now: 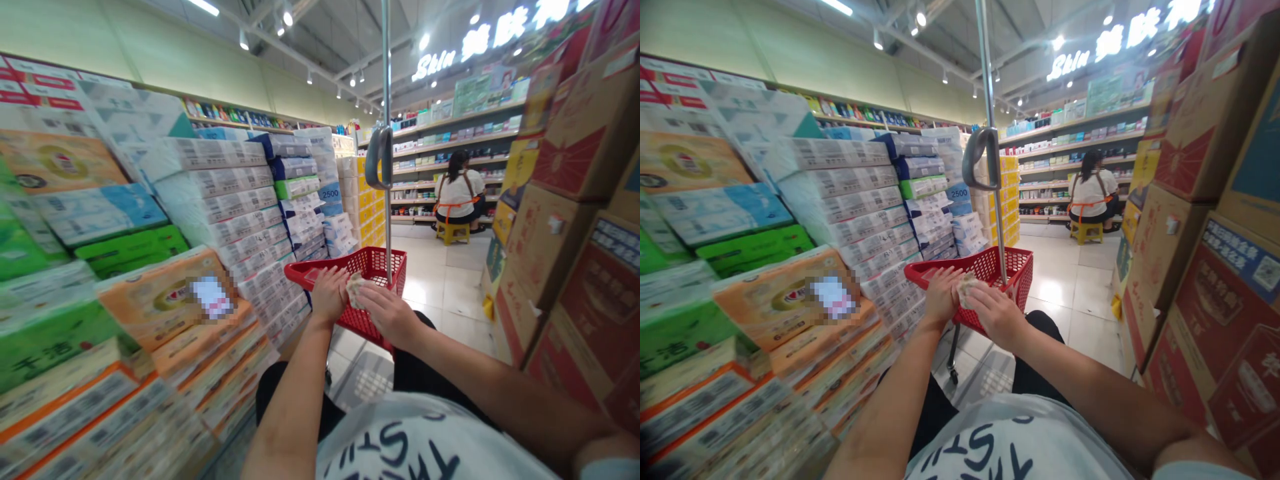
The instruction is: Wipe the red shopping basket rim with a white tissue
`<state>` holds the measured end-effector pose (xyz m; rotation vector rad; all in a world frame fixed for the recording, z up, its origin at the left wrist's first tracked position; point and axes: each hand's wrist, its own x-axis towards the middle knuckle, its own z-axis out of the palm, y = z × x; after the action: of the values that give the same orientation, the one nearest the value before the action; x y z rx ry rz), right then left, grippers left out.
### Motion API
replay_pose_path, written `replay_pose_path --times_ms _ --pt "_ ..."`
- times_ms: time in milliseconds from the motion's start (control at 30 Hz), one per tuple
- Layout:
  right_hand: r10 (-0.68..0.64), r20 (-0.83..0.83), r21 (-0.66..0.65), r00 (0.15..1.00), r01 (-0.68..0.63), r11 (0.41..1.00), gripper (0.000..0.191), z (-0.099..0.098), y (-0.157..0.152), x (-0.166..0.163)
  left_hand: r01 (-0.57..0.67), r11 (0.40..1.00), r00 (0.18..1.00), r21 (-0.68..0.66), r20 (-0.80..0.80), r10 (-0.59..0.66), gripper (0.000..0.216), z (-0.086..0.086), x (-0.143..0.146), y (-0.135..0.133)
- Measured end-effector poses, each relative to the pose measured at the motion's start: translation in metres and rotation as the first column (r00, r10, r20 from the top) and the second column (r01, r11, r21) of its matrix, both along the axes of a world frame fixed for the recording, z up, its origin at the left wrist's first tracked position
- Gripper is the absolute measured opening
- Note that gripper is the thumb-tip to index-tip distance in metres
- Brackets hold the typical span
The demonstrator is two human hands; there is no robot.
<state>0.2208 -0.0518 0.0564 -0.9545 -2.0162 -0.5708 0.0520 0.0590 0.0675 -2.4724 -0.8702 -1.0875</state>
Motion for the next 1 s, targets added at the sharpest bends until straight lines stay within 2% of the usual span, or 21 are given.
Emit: replay_pose_path --times_ms 133,333,500,600,700,900,1000 --pt "0.057 0.112 0.034 0.992 -0.061 0.998 0.033 -0.013 -0.019 0.003 -0.001 1.000 1.000 -0.016 0.011 0.001 0.039 0.000 0.001 0.000" --pt "0.041 0.125 0.012 0.991 -0.042 0.999 0.028 -0.020 -0.019 -0.003 -0.028 0.999 0.999 -0.043 0.018 0.028 0.039 0.001 0.005 -0.003" --pt "-0.042 -0.018 0.027 0.999 0.042 0.999 0.038 -0.015 -0.014 0.003 -0.024 0.999 0.999 -0.045 0.029 0.025 0.037 0.001 0.006 -0.004" --pt "-0.037 0.031 -0.005 0.999 0.037 0.999 0.041 -0.012 -0.011 0.006 -0.031 0.998 0.999 -0.049 0.031 0.032 0.037 0.001 0.005 -0.003" --pt "0.013 0.109 -0.021 0.994 -0.011 1.000 0.037 -0.011 -0.009 0.006 -0.033 0.999 0.999 -0.042 0.016 0.033 0.038 0.001 0.004 -0.001" --pt "-0.035 0.018 -0.055 0.999 0.036 0.998 0.042 -0.006 -0.009 0.004 -0.039 0.999 0.999 -0.037 0.021 0.040 0.036 0.000 0.005 -0.002" --pt "-0.008 0.072 -0.046 0.997 0.011 0.999 0.040 -0.010 -0.010 0.006 -0.040 0.998 0.999 -0.038 0.014 0.041 0.035 0.001 0.006 -0.002"
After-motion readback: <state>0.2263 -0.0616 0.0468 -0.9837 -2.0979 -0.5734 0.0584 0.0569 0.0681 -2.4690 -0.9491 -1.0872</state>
